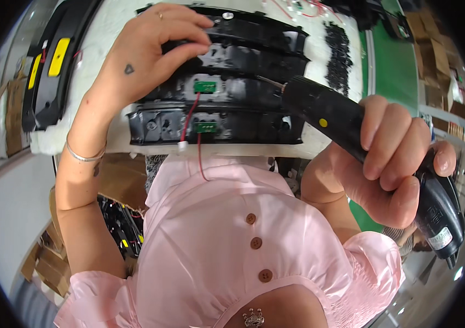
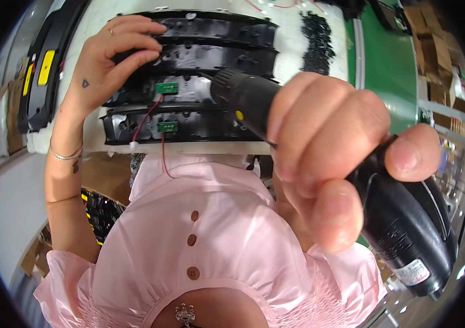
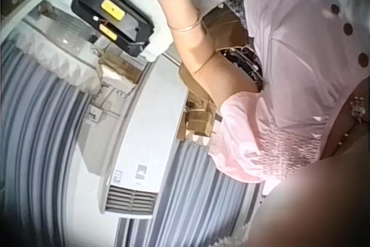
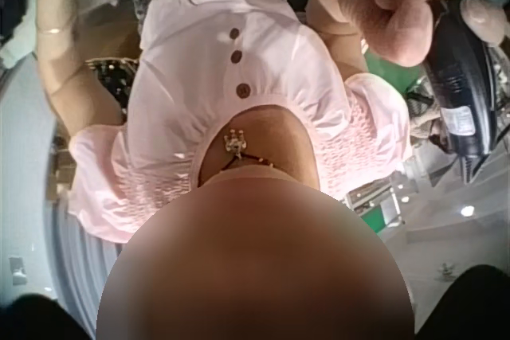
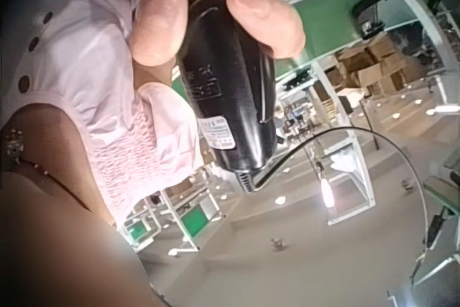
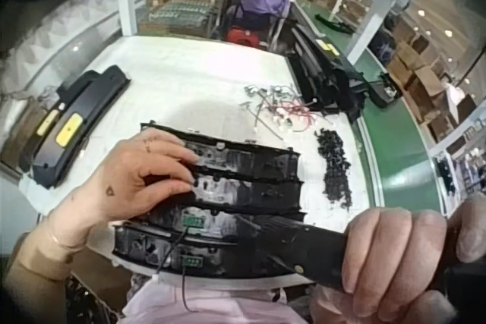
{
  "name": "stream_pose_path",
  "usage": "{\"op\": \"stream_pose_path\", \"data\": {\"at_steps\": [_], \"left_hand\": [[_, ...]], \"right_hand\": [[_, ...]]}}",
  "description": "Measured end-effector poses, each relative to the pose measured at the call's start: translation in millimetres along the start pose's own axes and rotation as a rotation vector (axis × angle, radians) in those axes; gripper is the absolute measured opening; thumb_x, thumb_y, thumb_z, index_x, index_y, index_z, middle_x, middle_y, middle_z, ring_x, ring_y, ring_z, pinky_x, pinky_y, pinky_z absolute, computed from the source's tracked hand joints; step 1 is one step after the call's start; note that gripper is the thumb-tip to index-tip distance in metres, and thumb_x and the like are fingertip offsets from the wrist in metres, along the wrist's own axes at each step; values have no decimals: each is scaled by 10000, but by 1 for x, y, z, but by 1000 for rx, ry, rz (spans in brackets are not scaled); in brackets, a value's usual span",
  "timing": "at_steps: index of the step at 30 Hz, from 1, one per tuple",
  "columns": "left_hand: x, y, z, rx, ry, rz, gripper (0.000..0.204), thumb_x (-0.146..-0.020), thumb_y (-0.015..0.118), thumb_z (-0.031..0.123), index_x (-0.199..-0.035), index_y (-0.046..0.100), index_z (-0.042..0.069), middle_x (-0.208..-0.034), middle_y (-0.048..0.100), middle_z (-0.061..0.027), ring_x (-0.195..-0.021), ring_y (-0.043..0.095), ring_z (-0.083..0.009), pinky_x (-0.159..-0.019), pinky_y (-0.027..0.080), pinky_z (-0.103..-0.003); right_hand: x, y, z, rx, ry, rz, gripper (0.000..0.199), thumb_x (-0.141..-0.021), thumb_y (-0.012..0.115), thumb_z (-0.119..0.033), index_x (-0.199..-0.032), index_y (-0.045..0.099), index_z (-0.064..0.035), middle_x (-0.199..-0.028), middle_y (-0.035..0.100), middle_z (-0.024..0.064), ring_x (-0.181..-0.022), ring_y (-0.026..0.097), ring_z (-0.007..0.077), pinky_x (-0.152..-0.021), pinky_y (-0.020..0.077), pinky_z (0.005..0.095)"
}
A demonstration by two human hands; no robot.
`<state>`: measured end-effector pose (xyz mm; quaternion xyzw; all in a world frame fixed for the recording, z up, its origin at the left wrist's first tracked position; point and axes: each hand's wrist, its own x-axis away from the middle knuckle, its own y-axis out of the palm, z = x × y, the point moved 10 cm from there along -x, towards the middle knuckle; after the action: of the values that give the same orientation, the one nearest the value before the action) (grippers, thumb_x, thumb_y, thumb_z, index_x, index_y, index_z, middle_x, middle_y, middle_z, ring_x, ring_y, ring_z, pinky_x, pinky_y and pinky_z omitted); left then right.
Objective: Assembling electronic components and wiring into plastic housings using an electric screwdriver.
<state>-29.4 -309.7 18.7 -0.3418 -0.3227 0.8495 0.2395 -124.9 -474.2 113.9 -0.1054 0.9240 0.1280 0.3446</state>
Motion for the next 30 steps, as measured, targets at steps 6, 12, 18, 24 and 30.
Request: {"op": "stream_pose_path", "data": {"at_steps": [6, 12, 18, 24, 30], "left_hand": [[49, 25, -9, -83, -55, -58, 244, -680, 742, 101, -909, 673, 50, -1252, 566, -81, -1254, 400, -339, -996, 381, -423], [50, 26, -5, -112, -11, 32, 251, -667, 747, 132, -901, 685, 66, -1281, 547, -78, -1266, 394, -342, -1003, 359, -446], [53, 28, -9, -97, -39, 52, 192, -683, 721, 113, -866, 681, 68, -1275, 552, -73, -1278, 390, -331, -1009, 328, -444], [55, 28, -10, -75, -46, 73, 156, -684, 705, 89, -829, 660, 54, -1271, 555, -75, -1281, 388, -326, -1016, 311, -453], [55, 29, -11, -29, -40, 95, 161, -669, 694, 62, -823, 652, 47, -1269, 557, -80, -1279, 390, -328, -1019, 307, -461]], "right_hand": [[-7, 49, 45, -63, -15, -294, 410, -826, 519, -121, -1230, 449, -131, -684, 473, -35, -571, 448, 95, -605, 361, 268], [-6, 60, 66, -17, 41, -288, 411, -837, 485, -105, -1241, 417, -141, -689, 463, -16, -566, 441, 107, -602, 366, 283], [-7, 64, 73, 15, 74, -281, 402, -838, 482, -106, -1234, 417, -138, -675, 459, -13, -562, 439, 108, -592, 367, 290], [-9, 70, 76, 26, 91, -294, 392, -839, 484, -113, -1226, 422, -138, -670, 460, -12, -564, 440, 109, -596, 369, 292], [-15, 83, 79, 120, 164, -291, 222, -819, 521, -78, -981, 380, -133, -668, 473, 4, -545, 448, 126, -586, 392, 302]]}}
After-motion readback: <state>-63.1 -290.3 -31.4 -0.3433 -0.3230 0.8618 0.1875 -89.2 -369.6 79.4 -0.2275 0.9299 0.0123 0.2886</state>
